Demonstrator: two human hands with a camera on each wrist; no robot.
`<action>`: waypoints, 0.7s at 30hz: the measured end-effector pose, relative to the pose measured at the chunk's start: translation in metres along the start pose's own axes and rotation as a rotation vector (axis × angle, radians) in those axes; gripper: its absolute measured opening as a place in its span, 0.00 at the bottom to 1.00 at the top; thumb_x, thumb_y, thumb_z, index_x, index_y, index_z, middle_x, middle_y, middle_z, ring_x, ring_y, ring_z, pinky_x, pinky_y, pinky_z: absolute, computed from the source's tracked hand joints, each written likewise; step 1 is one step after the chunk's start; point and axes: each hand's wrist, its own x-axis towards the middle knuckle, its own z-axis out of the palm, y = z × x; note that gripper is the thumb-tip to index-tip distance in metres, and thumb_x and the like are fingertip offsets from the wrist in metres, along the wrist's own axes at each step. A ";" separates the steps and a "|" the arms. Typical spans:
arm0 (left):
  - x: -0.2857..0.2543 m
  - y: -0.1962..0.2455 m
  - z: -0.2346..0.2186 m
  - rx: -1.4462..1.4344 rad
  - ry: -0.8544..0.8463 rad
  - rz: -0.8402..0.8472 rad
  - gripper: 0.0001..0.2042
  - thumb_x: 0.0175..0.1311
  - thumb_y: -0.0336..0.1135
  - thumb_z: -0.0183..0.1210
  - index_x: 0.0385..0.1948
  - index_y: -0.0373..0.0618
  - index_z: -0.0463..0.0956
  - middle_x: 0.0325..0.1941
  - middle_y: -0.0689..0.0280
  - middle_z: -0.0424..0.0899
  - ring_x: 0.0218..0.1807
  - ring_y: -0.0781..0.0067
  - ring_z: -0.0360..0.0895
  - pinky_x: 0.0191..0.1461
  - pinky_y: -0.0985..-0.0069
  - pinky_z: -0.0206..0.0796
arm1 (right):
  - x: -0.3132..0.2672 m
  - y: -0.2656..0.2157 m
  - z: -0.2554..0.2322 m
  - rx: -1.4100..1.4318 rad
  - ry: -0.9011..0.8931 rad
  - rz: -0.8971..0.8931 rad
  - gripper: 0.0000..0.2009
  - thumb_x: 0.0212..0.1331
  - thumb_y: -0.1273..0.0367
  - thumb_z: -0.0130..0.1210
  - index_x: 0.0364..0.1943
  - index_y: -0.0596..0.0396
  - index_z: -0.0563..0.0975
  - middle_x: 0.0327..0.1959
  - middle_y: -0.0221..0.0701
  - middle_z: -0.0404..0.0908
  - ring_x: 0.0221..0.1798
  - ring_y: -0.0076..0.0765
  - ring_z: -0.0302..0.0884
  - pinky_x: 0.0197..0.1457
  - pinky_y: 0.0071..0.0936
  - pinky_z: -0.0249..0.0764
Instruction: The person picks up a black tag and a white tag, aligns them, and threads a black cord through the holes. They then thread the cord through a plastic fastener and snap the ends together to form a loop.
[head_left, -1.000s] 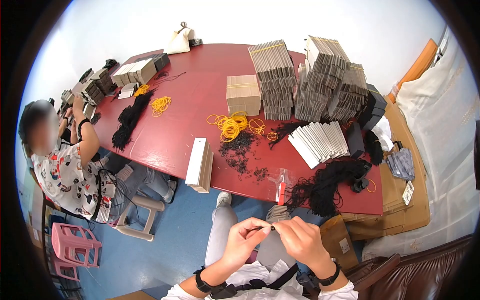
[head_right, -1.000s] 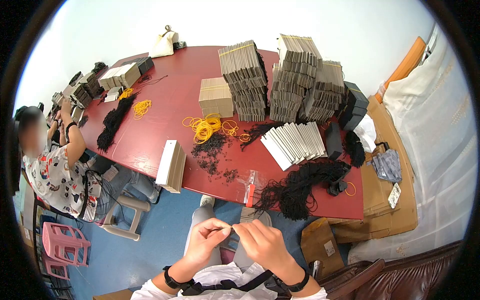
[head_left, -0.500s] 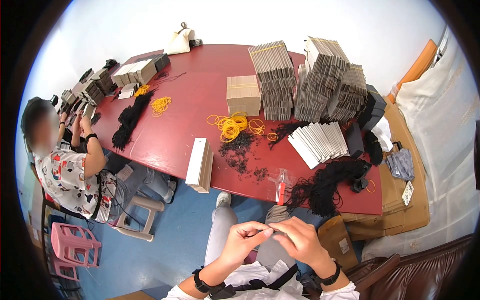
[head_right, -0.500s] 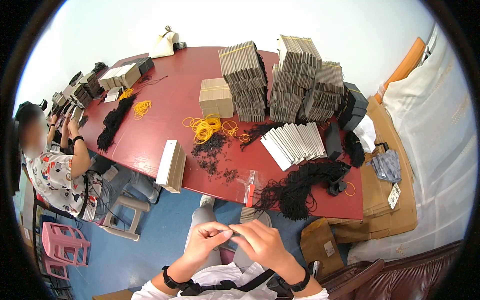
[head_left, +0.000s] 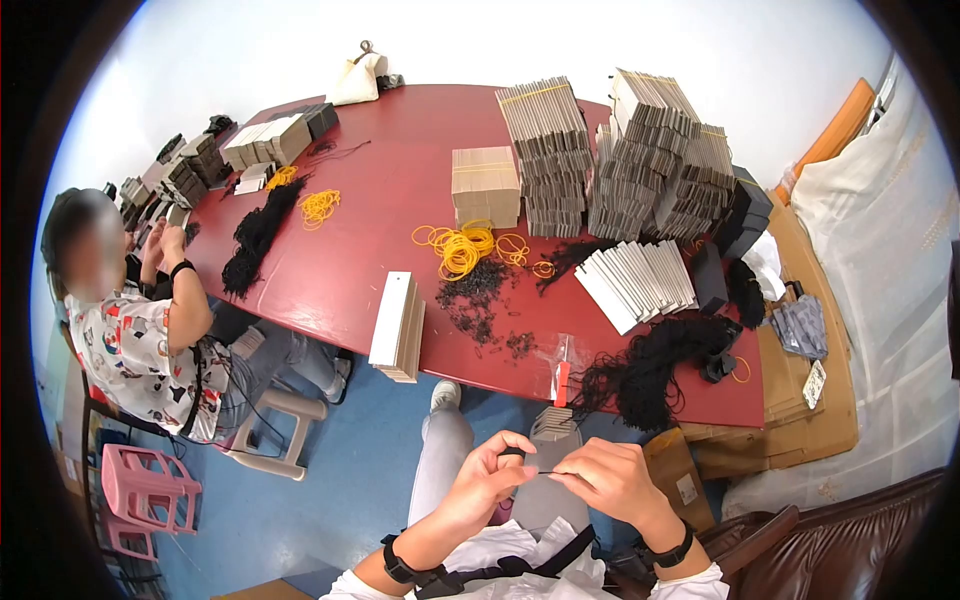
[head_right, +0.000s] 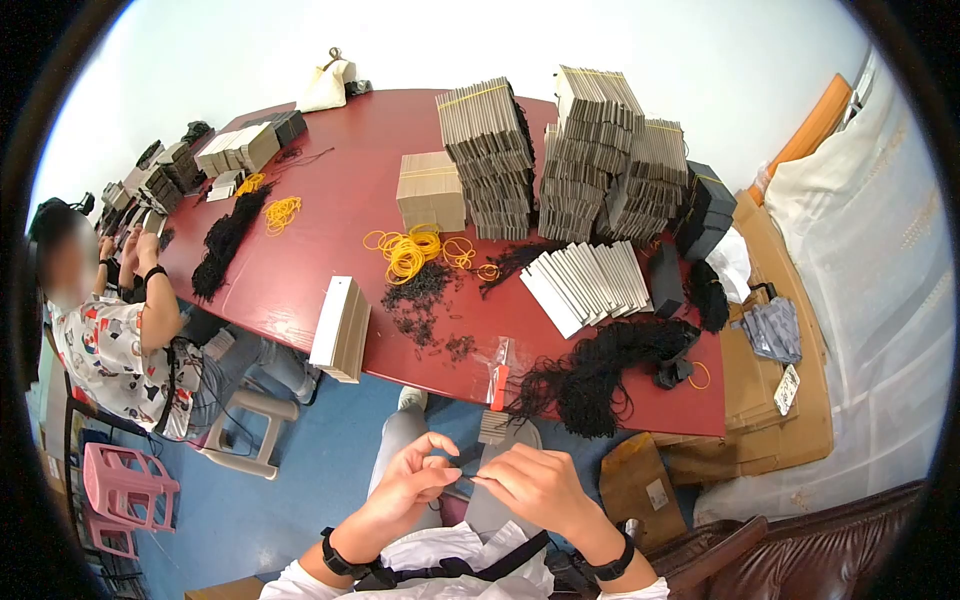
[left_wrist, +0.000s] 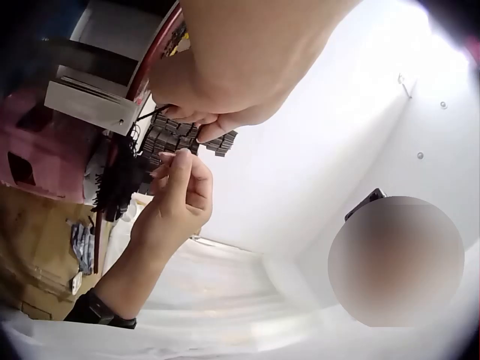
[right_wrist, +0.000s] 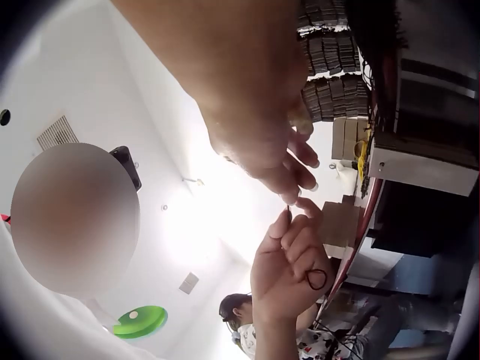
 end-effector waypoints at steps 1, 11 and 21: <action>-0.001 0.000 -0.002 0.000 -0.001 -0.001 0.10 0.61 0.25 0.59 0.42 0.44 0.70 0.17 0.83 0.57 0.17 0.92 0.50 0.21 0.85 0.38 | -0.002 0.001 -0.003 -0.001 0.000 0.001 0.06 0.46 0.70 0.66 0.25 0.51 0.79 0.23 0.23 0.79 0.24 0.27 0.75 0.23 0.24 0.70; -0.002 -0.010 -0.014 0.101 -0.114 0.024 0.08 0.63 0.24 0.57 0.41 0.44 0.70 0.19 0.83 0.56 0.20 0.93 0.50 0.24 0.87 0.41 | -0.014 0.002 -0.015 0.124 -0.094 0.026 0.05 0.46 0.73 0.67 0.27 0.53 0.81 0.22 0.27 0.79 0.21 0.30 0.76 0.23 0.25 0.69; -0.008 0.008 -0.015 0.330 -0.264 0.112 0.06 0.70 0.28 0.50 0.44 0.41 0.71 0.23 0.80 0.59 0.26 0.90 0.54 0.31 0.86 0.45 | -0.017 -0.013 -0.019 0.281 -0.053 0.163 0.17 0.47 0.70 0.67 0.44 0.55 0.81 0.23 0.31 0.78 0.23 0.33 0.75 0.26 0.25 0.69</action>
